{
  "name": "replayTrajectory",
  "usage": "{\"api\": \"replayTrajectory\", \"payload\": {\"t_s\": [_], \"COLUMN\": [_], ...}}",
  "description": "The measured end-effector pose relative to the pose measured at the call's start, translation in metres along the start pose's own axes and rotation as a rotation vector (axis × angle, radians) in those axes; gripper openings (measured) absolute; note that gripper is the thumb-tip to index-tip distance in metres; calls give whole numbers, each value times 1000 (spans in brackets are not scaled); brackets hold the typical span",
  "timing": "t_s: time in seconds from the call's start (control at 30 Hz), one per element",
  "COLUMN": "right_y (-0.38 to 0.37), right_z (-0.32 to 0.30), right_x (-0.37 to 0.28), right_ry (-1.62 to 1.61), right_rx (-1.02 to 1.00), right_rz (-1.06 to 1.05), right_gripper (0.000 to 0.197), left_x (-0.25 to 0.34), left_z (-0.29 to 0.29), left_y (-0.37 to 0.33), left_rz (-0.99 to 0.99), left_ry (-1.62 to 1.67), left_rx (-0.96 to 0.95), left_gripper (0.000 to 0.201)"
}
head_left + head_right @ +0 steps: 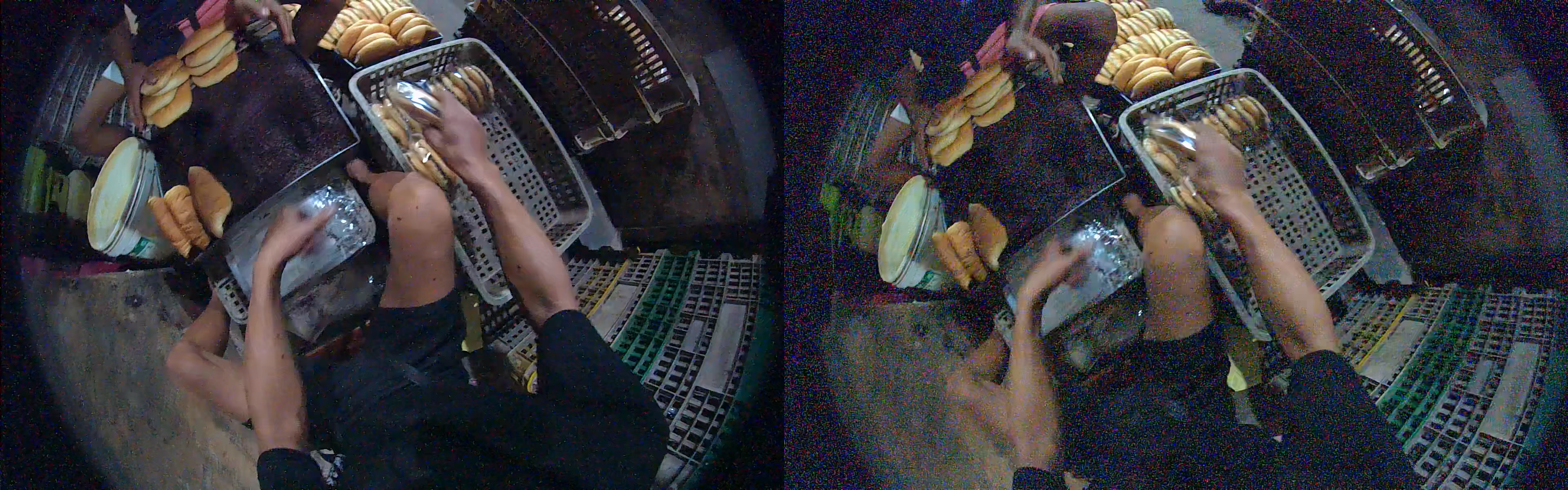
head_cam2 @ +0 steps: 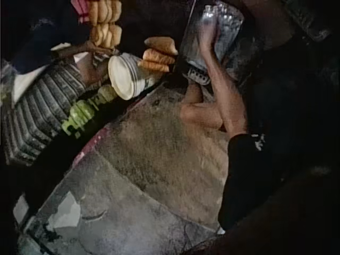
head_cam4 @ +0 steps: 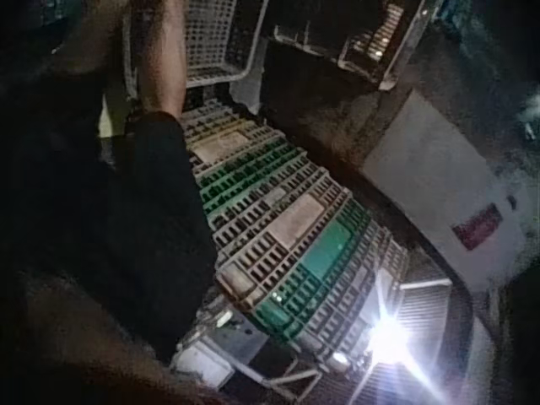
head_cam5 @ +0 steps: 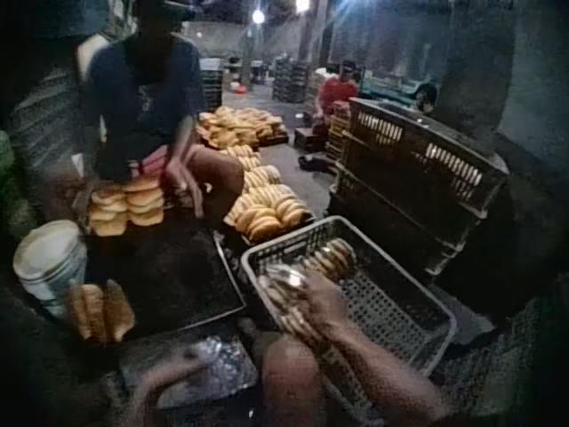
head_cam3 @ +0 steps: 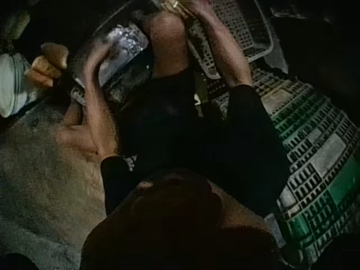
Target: The person sits on the floor and repeatedly packages small bread rolls into clear plastic bags. They pick up a roll, place it into a bag, and then place the packaged roll into a white plastic basket. The process is repeated continuously throughout the clip.
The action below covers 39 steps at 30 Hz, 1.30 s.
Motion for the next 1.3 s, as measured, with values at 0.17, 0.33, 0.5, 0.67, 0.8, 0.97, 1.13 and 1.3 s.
{"api": "replayTrajectory", "payload": {"t_s": [0.17,0.33,0.5,0.67,0.8,0.97,1.13,1.3], "right_y": [55,-30,71,75,93,85,94,8], "right_z": [66,48,135,99,95,142,219,270], "right_x": [172,16,-167,-181,-159,-228,-296,-253], "right_ry": [188,-372,-76,-805,-1101,-834,-281,-50], "right_rx": [-87,11,-960,-399,-378,-366,85,-317], "right_rz": [390,22,-449,66,548,381,-233,-168], "right_gripper": [57,65,49,14,19,31,46,45], "left_x": [-112,-110,-44,-80,-75,-174,-229,-175], "left_z": [3,-5,-30,-6,-60,-163,-230,-218], "left_y": [10,32,77,45,27,83,160,130], "left_rz": [14,-114,137,-325,-180,-236,-465,-376], "left_ry": [-588,-300,-64,1059,1644,1209,1440,1395], "left_rx": [172,105,637,382,564,1366,1716,1550], "left_gripper": [56,42,39,39,41,39,49,73]}}
Point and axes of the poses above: each hand's wrist, its own y-axis away from the middle knuckle, its own z-axis out of the palm, x = y × z, the point moved 9 cm from there along -y, towards the middle knuckle, and after that the axes turned 15 degrees about x, right-handed, at the moved point
